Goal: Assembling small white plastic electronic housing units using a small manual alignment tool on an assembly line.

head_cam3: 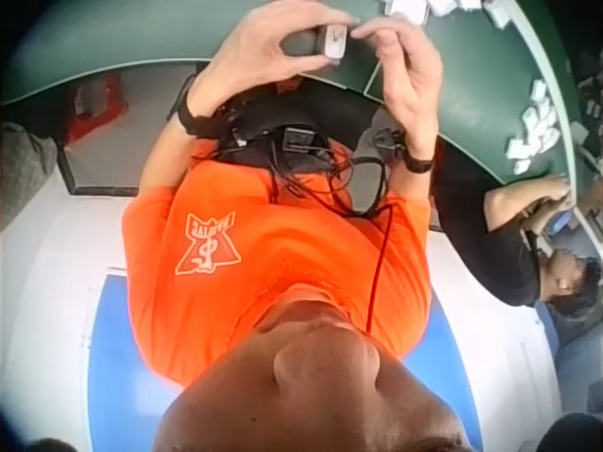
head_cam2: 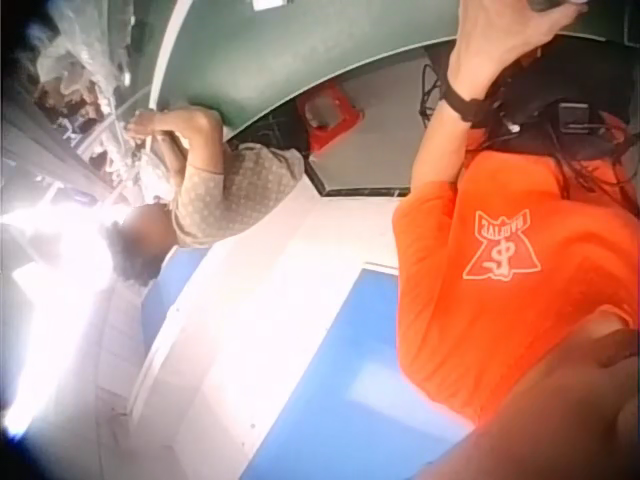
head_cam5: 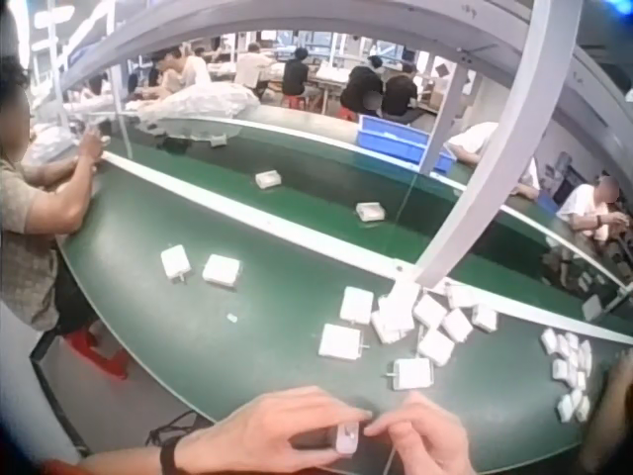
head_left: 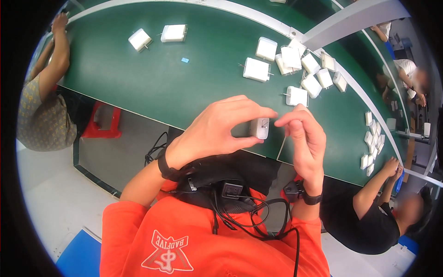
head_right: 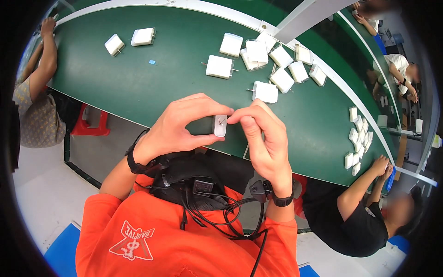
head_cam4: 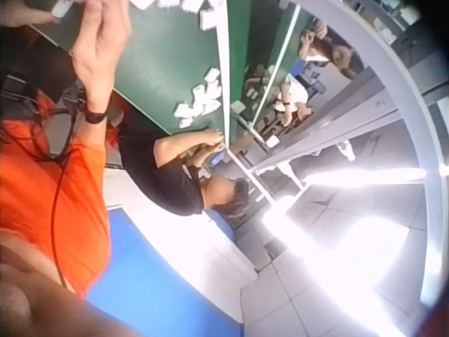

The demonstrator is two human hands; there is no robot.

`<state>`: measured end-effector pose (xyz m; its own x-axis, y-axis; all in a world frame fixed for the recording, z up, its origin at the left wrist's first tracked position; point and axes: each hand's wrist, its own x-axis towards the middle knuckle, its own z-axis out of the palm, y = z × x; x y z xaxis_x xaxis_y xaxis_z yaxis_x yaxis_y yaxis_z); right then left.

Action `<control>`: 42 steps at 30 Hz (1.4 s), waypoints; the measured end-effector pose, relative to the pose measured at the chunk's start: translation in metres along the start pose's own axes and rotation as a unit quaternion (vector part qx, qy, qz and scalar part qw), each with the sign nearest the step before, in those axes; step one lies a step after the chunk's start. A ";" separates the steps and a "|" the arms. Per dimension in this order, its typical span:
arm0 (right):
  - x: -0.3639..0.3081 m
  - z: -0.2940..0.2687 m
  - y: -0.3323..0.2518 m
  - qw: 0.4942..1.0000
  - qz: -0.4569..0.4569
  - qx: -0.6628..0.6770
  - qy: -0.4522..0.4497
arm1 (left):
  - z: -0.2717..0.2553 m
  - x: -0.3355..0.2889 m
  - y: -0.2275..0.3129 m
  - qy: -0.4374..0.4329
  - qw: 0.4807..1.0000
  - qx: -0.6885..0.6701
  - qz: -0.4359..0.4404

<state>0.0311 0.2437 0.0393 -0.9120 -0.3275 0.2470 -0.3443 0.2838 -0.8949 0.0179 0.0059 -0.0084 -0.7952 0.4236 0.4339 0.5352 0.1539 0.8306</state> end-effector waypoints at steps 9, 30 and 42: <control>0.003 0.012 -0.006 0.991 0.097 -0.074 0.058 | 0.000 0.000 0.000 0.005 1.000 0.008 0.007; 0.012 0.017 -0.004 0.991 0.123 -0.045 0.002 | 0.002 -0.002 -0.002 0.014 1.000 -0.002 0.005; 0.004 0.003 -0.002 0.997 0.007 0.002 0.079 | 0.002 -0.001 0.000 0.004 1.000 0.011 -0.012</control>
<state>0.0293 0.2388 0.0412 -0.9405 -0.1767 0.2902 -0.3311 0.2845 -0.8997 0.0189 0.0078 -0.0097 -0.8102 0.4131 0.4159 0.5212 0.1830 0.8336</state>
